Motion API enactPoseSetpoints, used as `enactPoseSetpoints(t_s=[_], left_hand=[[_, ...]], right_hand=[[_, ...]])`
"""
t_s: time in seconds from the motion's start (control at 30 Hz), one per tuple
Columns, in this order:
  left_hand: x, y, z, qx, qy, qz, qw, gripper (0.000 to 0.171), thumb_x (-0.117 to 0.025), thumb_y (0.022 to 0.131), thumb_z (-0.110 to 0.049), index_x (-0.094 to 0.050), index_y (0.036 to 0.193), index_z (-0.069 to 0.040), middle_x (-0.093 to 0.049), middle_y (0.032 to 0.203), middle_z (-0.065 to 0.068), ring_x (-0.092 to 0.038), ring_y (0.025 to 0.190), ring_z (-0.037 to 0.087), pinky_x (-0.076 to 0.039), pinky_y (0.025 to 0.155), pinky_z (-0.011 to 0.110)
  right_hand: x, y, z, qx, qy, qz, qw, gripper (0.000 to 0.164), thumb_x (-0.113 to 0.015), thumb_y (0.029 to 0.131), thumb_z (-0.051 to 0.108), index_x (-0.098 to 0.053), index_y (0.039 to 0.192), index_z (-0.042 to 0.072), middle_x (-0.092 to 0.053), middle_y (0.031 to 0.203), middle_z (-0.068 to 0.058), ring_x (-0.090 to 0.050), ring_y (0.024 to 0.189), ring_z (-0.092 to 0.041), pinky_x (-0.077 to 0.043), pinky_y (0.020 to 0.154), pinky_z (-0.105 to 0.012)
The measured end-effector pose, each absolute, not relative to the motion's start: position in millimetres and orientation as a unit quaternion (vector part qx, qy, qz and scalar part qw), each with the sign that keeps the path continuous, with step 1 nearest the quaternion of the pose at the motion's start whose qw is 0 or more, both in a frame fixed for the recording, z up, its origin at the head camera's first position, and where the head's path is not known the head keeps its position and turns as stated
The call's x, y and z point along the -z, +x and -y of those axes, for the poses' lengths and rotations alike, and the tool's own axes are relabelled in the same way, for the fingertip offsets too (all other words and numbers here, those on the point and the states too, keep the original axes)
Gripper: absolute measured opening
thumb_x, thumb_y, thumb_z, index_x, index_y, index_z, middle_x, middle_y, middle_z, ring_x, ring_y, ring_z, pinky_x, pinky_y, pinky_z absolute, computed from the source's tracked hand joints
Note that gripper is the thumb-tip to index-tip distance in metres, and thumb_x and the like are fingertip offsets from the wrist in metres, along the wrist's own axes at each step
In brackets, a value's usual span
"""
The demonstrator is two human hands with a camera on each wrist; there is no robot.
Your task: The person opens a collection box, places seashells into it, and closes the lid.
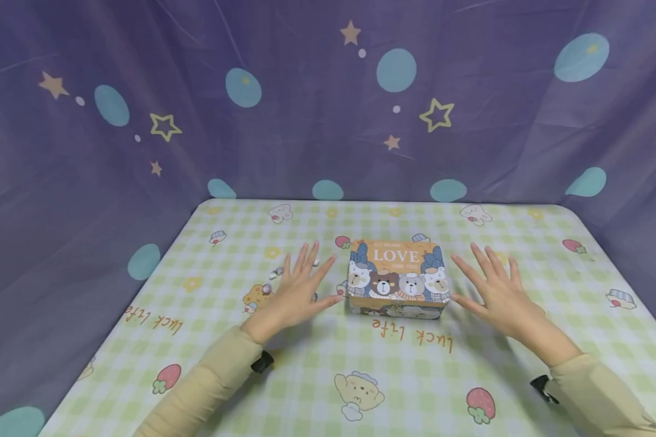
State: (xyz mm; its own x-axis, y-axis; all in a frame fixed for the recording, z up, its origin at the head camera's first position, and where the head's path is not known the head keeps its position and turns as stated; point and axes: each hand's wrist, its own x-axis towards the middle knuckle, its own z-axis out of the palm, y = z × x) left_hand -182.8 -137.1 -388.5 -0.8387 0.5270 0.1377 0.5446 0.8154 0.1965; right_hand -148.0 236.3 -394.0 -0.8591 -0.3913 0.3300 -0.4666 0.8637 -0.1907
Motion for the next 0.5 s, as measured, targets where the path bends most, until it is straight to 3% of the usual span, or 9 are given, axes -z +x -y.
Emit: enactPoseSetpoints(t_s=[0.27, 0.5], left_hand=[[385.6, -178.3, 128.5, 0.115, -0.325, 0.937, 0.054, 0.072, -0.044, 0.084, -0.056, -0.024, 0.141, -0.018, 0.005, 0.147, 0.012, 0.011, 0.133, 0.027, 0.008, 0.102, 0.052], [384.6, -176.6, 117.3, 0.133, -0.380, 0.914, 0.054, 0.059, -0.051, 0.085, -0.044, -0.037, 0.134, -0.014, -0.006, 0.147, 0.012, 0.002, 0.134, 0.026, 0.003, 0.106, 0.045]], right_hand=[[388.2, -141.4, -216.9, -0.119, 0.269, 0.945, 0.144, 0.067, -0.054, 0.084, 0.044, -0.023, 0.140, 0.024, -0.014, 0.144, -0.019, -0.008, 0.132, -0.036, 0.005, 0.101, -0.057], [392.8, -139.0, -198.2, -0.117, 0.325, 0.922, 0.175, 0.058, -0.053, 0.084, 0.045, -0.040, 0.133, 0.018, -0.027, 0.137, -0.023, -0.022, 0.127, -0.040, -0.002, 0.103, -0.054]])
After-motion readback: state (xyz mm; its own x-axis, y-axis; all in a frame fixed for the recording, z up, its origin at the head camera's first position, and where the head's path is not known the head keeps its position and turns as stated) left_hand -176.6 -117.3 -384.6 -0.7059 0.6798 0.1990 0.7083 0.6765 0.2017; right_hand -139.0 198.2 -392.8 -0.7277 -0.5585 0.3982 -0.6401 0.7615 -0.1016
